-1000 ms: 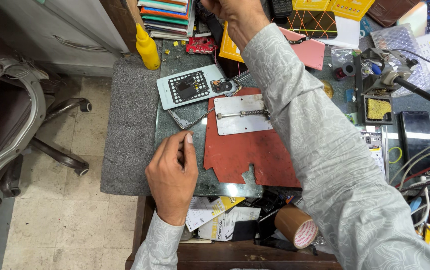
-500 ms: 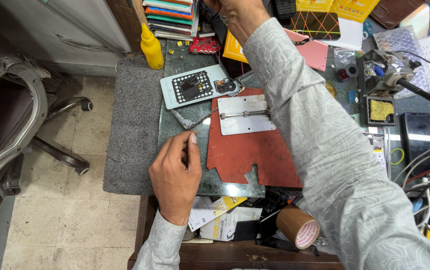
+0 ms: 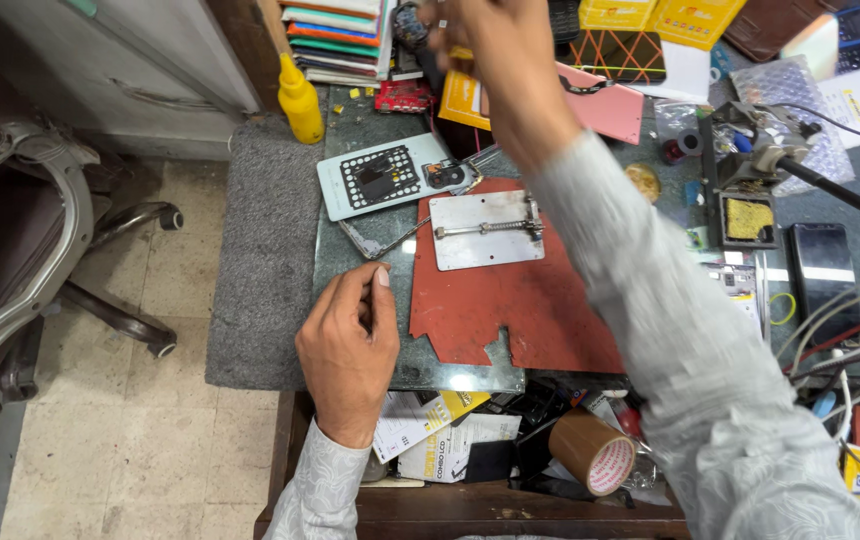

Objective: The person repairs a smartphone at a cluttered workbench. They use a screwdriver to unscrew the phone, pry open its back cover, work on the internal components with tweezers, reassemble the phone and press its power button to test it, then hold up and compare two replacement display panels side by side.

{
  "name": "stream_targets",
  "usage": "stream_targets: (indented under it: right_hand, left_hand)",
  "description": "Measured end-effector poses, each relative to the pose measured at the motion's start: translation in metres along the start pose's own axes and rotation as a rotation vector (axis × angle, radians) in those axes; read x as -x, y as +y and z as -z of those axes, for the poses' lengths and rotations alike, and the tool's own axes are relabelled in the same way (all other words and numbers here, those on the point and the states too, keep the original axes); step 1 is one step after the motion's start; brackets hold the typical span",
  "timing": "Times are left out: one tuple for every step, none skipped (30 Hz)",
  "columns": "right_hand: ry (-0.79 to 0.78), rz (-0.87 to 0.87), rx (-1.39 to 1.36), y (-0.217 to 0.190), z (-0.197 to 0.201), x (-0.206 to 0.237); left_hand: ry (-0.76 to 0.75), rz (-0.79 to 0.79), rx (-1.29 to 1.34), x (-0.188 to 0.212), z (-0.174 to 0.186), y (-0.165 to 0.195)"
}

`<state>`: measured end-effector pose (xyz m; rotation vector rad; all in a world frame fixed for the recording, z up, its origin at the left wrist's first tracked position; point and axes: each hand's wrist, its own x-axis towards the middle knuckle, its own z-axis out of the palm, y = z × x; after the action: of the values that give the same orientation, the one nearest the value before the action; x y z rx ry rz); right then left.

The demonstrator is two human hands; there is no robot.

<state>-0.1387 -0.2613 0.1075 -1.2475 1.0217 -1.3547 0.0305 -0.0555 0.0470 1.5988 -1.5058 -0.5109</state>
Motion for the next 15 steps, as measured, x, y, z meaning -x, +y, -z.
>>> stream_targets:
  right_hand:
    - [-0.025, 0.008, 0.012, -0.008, 0.004, 0.026]
    - [-0.086, 0.035, 0.036, -0.017, 0.009, 0.058]
    - [-0.149, 0.066, 0.064, -0.026, 0.014, 0.090]
    - [-0.161, 0.101, 0.171, -0.033, 0.017, 0.121]
    - [-0.169, 0.127, 0.275, -0.038, 0.022, 0.152]
    - [-0.130, 0.166, 0.399, -0.043, 0.028, 0.186]
    - [-0.092, 0.209, 0.519, -0.047, 0.035, 0.215]
    - [-0.087, 0.359, 0.669, -0.047, 0.043, 0.239]
    - [-0.091, 0.511, 0.827, -0.048, 0.054, 0.260]
    - [-0.139, 0.623, 0.911, -0.045, 0.064, 0.273]
    - [-0.185, 0.739, 0.975, -0.036, 0.071, 0.281]
    - [-0.218, 0.781, 0.983, -0.028, 0.076, 0.288]
    - [-0.248, 0.817, 1.000, -0.022, 0.084, 0.296]
    - [-0.277, 0.848, 1.020, -0.017, 0.091, 0.304]
    - [-0.274, 0.852, 1.023, -0.012, 0.096, 0.311]
  left_hand:
    - [0.016, -0.021, -0.003, 0.001, 0.000, 0.000]
    - [0.028, -0.042, 0.000, 0.002, -0.001, 0.001]
    - [0.024, -0.039, -0.005, 0.003, -0.004, 0.002]
    - [0.020, -0.035, -0.017, 0.004, -0.004, 0.002]
    - [0.009, -0.027, -0.034, 0.006, -0.003, 0.004]
    - [-0.004, -0.020, -0.006, 0.007, -0.004, 0.006]
    - [-0.011, -0.017, 0.019, 0.006, -0.003, 0.009]
    - [-0.020, -0.010, 0.043, 0.007, -0.002, 0.014]
    - [-0.061, 0.004, 0.090, 0.008, -0.004, 0.022]
    - [-0.091, 0.018, 0.131, 0.006, -0.004, 0.029]
    - [-0.115, 0.034, 0.155, 0.004, 0.000, 0.036]
    - [-0.134, -0.061, 0.140, 0.002, 0.002, 0.045]
    - [-0.161, -0.156, 0.130, -0.001, 0.000, 0.056]
    - [-0.195, -0.248, 0.124, -0.002, -0.006, 0.068]
    - [-0.242, -0.251, 0.119, -0.005, -0.012, 0.079]
